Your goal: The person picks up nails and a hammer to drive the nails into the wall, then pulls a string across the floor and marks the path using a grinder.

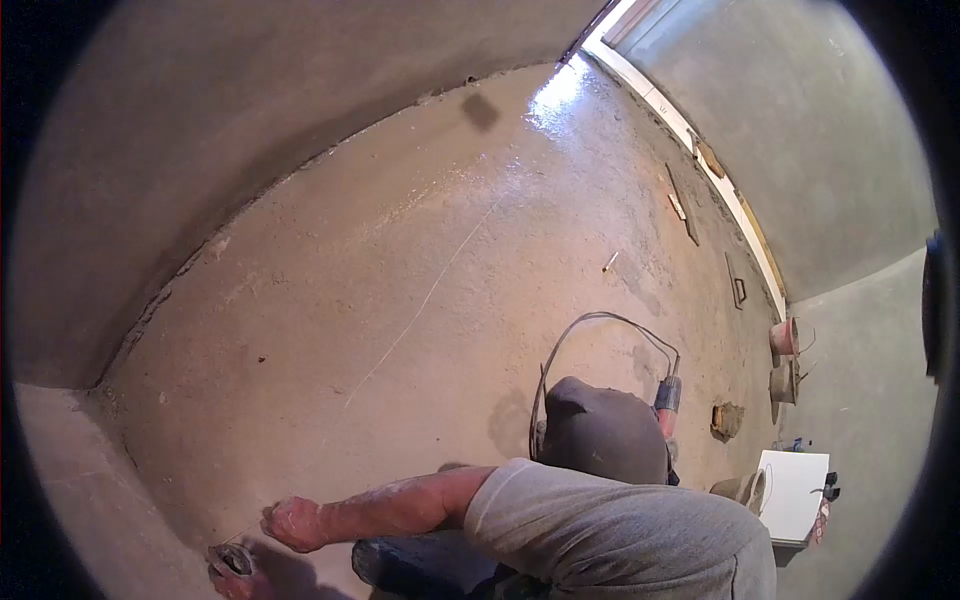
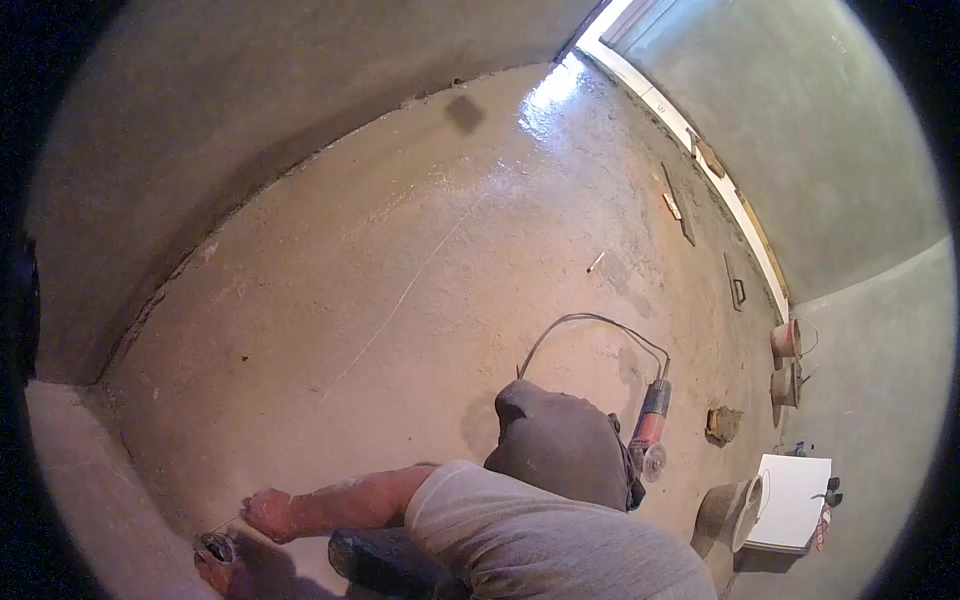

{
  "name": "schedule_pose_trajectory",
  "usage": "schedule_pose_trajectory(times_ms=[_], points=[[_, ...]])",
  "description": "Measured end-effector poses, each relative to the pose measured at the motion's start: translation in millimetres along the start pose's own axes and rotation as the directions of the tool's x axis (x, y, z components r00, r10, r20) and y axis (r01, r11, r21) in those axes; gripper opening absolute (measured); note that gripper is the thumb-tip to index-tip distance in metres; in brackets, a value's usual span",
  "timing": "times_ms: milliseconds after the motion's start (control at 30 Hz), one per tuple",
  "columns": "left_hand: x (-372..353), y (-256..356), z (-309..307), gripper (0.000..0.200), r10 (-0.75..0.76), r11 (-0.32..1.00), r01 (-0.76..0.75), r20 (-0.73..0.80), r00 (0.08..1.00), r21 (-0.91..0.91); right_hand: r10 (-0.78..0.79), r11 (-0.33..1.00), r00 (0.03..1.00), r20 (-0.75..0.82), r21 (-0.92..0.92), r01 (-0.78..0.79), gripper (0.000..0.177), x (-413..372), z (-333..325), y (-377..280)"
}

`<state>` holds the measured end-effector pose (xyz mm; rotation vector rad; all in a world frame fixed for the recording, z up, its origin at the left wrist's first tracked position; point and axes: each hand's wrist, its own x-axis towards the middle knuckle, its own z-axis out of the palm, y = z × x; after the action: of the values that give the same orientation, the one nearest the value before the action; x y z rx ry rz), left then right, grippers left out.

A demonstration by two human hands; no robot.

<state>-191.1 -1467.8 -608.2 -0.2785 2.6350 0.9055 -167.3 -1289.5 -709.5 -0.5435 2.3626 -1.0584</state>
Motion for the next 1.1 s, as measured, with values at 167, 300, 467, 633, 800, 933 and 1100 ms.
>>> schedule_pose_trajectory(times_ms=[167,300,467,633,800,933,1100], points=[[-14.8,3.9,-6.5,0.046,0.351,0.928,-0.355,0.048,0.935,0.112,-0.237,0.971,0.733,-0.638,-0.130,0.201,0.069,0.8,-32.9,-25.0],[-41.2,19.6,-15.0,0.052,0.523,0.720,-0.508,0.112,0.845,0.473,-0.145,0.967,0.926,-0.349,0.147,0.207,0.065,20.6,-15.6,-25.8],[-30.7,-34.9,-16.8,0.056,0.365,0.887,-0.404,0.196,0.910,0.224,-0.093,0.972,0.994,-0.053,0.211,0.102,0.032,9.2,12.8,-22.0],[-35.3,-60.0,-5.9,0.057,0.457,0.806,-0.481,0.152,0.876,0.346,-0.120,0.953,0.985,-0.123,0.265,0.149,0.024,-3.3,39.6,-26.4],[-46.4,-34.1,5.9,0.061,0.488,0.798,-0.431,-0.033,0.872,0.422,-0.077,0.973,0.959,-0.273,0.190,0.132,0.022,-3.3,46.3,-31.3],[-47.7,-19.2,8.8,0.055,0.480,0.732,-0.410,0.015,0.877,0.545,-0.082,0.975,0.951,-0.299,0.175,0.139,0.019,-2.0,46.3,-30.6],[-49.3,-6.4,7.8,0.051,0.560,0.575,-0.469,0.096,0.823,0.671,-0.147,0.956,0.947,-0.287,0.204,0.210,0.018,19.9,104.5,-29.5]])
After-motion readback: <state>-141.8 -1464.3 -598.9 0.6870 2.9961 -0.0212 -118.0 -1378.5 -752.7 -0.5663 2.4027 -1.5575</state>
